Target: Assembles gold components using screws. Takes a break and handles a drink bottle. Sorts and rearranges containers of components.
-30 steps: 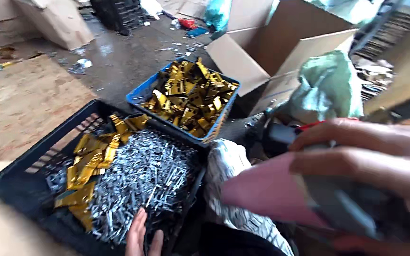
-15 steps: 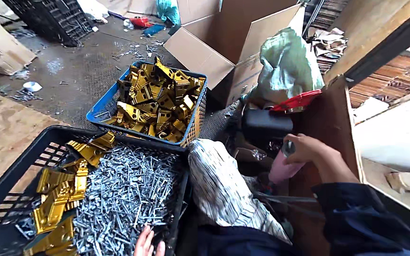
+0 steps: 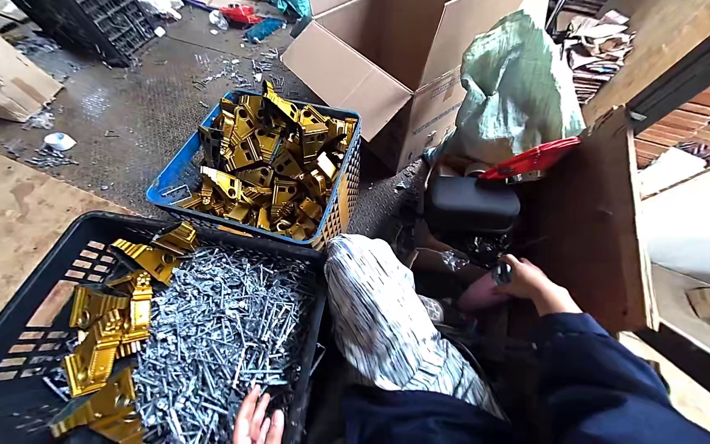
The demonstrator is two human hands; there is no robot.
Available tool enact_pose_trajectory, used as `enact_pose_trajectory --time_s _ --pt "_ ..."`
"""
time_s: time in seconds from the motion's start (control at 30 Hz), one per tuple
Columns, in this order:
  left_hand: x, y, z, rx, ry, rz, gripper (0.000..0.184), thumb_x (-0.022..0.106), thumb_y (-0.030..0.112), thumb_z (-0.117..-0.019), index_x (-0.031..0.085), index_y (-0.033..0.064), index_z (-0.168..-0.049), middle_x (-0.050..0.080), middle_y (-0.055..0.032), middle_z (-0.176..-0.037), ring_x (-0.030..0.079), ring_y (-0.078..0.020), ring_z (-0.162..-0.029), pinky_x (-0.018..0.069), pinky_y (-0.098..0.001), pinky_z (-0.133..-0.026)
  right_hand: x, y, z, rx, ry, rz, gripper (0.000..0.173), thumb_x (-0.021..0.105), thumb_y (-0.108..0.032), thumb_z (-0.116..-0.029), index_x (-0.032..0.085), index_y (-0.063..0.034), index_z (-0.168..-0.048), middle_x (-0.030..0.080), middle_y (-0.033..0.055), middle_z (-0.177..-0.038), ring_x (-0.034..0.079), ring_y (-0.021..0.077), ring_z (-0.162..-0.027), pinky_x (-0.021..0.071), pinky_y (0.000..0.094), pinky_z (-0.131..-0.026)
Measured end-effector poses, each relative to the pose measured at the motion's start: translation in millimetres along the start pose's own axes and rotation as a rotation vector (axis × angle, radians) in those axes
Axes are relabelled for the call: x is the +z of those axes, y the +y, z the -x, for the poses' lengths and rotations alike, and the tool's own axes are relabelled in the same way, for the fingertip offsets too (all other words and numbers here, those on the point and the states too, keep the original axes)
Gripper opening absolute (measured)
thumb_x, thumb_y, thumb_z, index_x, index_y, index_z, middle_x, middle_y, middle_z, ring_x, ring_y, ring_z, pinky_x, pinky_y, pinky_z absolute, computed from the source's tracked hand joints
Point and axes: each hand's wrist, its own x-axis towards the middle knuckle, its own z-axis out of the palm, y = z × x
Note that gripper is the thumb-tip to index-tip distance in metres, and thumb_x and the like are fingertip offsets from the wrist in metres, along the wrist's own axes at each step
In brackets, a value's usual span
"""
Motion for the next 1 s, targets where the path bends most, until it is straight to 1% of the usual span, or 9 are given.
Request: enact_pose_trajectory --time_s 0.1,0.23,0.37,0.6,0.73,0.8,0.87,0.93,1.0 --pt "1.1 -1.9 -0.4 -0.002 0.008 0.011 0.062 0.053 0.014 -0.1 0.029 -0.0124 -0.151 0.03 -0.0347 -0.157 0.046 -0.0264 -0.141 0.0443 -0.032 -0.111 -3.3 -0.7 -3.5 -0.006 -0.006 0.15 0.098 0.095 -0.032 -0.0711 0.045 -0.0053 -0.151 0.048 0.0358 -0.145 0.044 0.057 -0.136 0.0391 0.0725 -0.106" --pt "-0.6 -5.8 -0.6 -0.004 0.008 -0.003 0.062 0.053 0.015 -0.1001 0.031 -0.0119 -0.151 0.03 -0.0348 -0.156 0.046 -0.0278 -0.141 0.0441 -0.0328 -0.111 2.6 -12.2 -1.3 0.021 0.119 0.234 0.113 0.098 -0.033 -0.0658 0.037 -0.0073 -0.158 0.038 0.0376 -0.153 0.034 0.0618 -0.14 0.0372 0.0786 -0.102" --pt "-6.7 -4.4 1.9 -0.026 0.015 -0.021 0.063 0.053 0.016 -0.0999 0.03 -0.0098 -0.153 0.029 -0.0338 -0.158 0.045 -0.0292 -0.142 0.0446 -0.0342 -0.111 7.7 -19.7 -6.1 0.0 0.17 0.271 0.111 0.098 -0.038 -0.0654 0.041 -0.0111 -0.157 0.038 0.0367 -0.152 0.036 0.0619 -0.138 0.037 0.0804 -0.099" --pt "-6.2 -3.3 0.7 -0.008 0.027 -0.015 0.065 0.053 0.017 -0.0995 0.029 -0.0108 -0.152 0.029 -0.0342 -0.158 0.045 -0.0296 -0.141 0.045 -0.0343 -0.111 15.4 -28.9 -8.7 -0.02 0.083 0.28 0.105 0.092 -0.046 -0.0711 0.039 -0.021 -0.159 0.037 0.0345 -0.154 0.034 0.0579 -0.142 0.0363 0.0779 -0.102" --pt "-2.1 -2.1 -1.0 -0.014 0.015 0.002 0.064 0.053 0.016 -0.0994 0.029 -0.0106 -0.152 0.028 -0.0339 -0.158 0.045 -0.0296 -0.142 0.0448 -0.034 -0.111 23.9 -43.1 -13.2 0.062 0.095 0.31 0.106 0.092 -0.041 -0.0699 0.039 -0.0138 -0.158 0.034 0.0363 -0.155 0.036 0.0592 -0.14 0.0383 0.0784 -0.098" --pt "-1.8 -2.4 -1.0 -0.024 0.015 0.002 0.064 0.053 0.016 -0.0994 0.029 -0.0103 -0.152 0.028 -0.0338 -0.158 0.045 -0.029 -0.142 0.045 -0.0338 -0.111 36.4 -47.6 -16.9 0.061 0.105 0.335 0.109 0.092 -0.038 -0.0677 0.037 -0.0146 -0.159 0.028 0.0344 -0.16 0.032 0.0606 -0.141 0.0341 0.082 -0.098" --pt "-0.4 -2.9 -2.2 -0.028 0.017 0.015 0.064 0.053 0.016 -0.0994 0.03 -0.0105 -0.152 0.028 -0.0341 -0.158 0.045 -0.0292 -0.142 0.0448 -0.0342 -0.111 55.4 -59.0 -18.4 0.021 0.123 0.281 0.125 0.092 -0.047 -0.0632 0.024 -0.0224 -0.165 0.014 0.0323 -0.166 0.022 0.0631 -0.145 0.0263 0.0855 -0.101" --pt "1.3 -5.0 -2.8 -0.045 0.005 0.026 0.064 0.053 0.017 -0.1002 0.029 -0.0104 -0.152 0.027 -0.0343 -0.158 0.044 -0.0292 -0.142 0.0441 -0.0348 -0.111 80.2 -77.4 -20.4 -0.039 0.187 0.186 0.123 0.091 -0.058 -0.0621 0.029 -0.0278 -0.164 0.016 0.0289 -0.167 0.023 0.0609 -0.146 0.0253 0.0838 -0.104" --pt "4.4 -8.1 -4.9 -0.064 -0.02 0.033 0.065 0.053 0.019 -0.1004 0.027 -0.0101 -0.153 0.027 -0.0342 -0.158 0.045 -0.0282 -0.142 0.0436 -0.0341 -0.112 103.3 -100.2 -31.4 -0.028 0.227 0.117 0.11 0.092 -0.048 -0.0659 0.04 -0.0194 -0.159 0.028 0.0311 -0.162 0.034 0.0584 -0.142 0.0328 0.08 -0.102"
